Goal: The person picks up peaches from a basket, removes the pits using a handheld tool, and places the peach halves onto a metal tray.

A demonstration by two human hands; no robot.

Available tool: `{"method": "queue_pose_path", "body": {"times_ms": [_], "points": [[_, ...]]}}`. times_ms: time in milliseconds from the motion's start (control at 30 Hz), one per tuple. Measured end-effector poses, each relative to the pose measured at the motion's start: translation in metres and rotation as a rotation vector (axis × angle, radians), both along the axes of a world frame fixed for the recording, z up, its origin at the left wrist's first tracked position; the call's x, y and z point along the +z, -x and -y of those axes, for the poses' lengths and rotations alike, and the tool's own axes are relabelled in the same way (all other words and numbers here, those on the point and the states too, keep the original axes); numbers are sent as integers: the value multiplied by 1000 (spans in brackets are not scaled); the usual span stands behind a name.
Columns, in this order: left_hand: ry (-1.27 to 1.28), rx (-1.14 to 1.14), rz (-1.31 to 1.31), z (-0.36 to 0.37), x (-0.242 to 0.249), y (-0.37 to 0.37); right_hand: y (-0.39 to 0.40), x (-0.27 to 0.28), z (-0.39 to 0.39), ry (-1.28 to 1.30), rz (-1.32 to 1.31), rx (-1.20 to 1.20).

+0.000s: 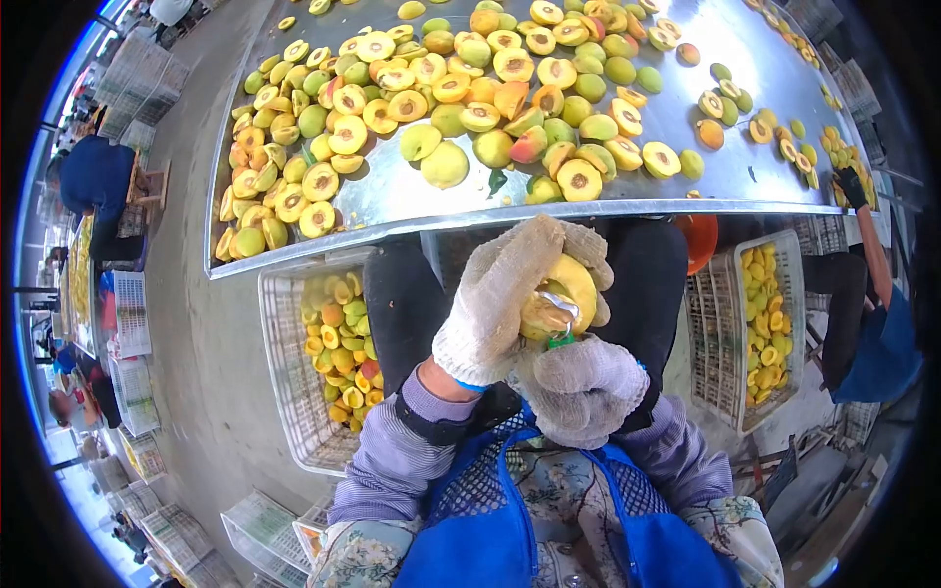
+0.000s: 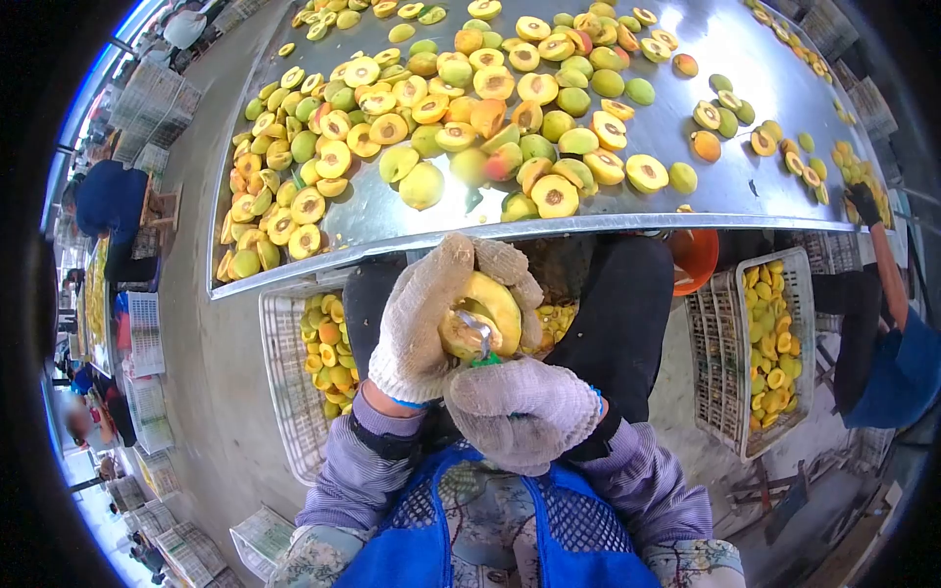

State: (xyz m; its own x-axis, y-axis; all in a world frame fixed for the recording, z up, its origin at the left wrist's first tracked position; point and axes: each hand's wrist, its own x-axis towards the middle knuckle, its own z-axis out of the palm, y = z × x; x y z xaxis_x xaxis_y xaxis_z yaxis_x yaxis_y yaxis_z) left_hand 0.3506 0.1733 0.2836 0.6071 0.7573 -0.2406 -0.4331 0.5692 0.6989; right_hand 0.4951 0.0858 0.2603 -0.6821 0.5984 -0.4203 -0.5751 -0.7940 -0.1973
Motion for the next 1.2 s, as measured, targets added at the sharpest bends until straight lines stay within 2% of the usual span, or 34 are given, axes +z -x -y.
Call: {"method": "queue_pose_path", "body": {"times_ms": [133,233,300,400,600,733,833,900,933,1000,1033,1067,1133,1200], "points": [[77,24,41,0,-4,-1,1,-2,0,-3,26,50],[-40,-12,-1,-3,-1,2,3,-8,5,28,78,14],[-62,-130,15,-6,1,4,2,-11,4,-17,-129,66],[28,-97,3,-5,0,3,4,5,-1,37,20,94],[-117,-230,29,-9,-10,6,7,4,0,2,-122,129],[-129,-226,1,-7,-10,6,4,-4,7,8,-9,132],[-69,-230,-23,-7,-7,6,6,-11,11,-27,-155,95],[-121,-417,82,-10,-17,7,10,-21,22,-231,75,18],[-28,-457,119,-6,-20,6,11,-26,25,-336,190,-21],[-110,-374,108,-6,-27,4,12,-31,30,-544,425,-116],[-4,-327,106,-4,-24,6,1,-20,5,117,-69,287],[100,-277,100,-3,-21,8,9,-23,10,61,-179,263],[106,-239,78,-6,-27,11,-2,-1,4,-103,164,190],[229,-125,217,-6,-26,15,-5,1,2,-81,87,153]]}}
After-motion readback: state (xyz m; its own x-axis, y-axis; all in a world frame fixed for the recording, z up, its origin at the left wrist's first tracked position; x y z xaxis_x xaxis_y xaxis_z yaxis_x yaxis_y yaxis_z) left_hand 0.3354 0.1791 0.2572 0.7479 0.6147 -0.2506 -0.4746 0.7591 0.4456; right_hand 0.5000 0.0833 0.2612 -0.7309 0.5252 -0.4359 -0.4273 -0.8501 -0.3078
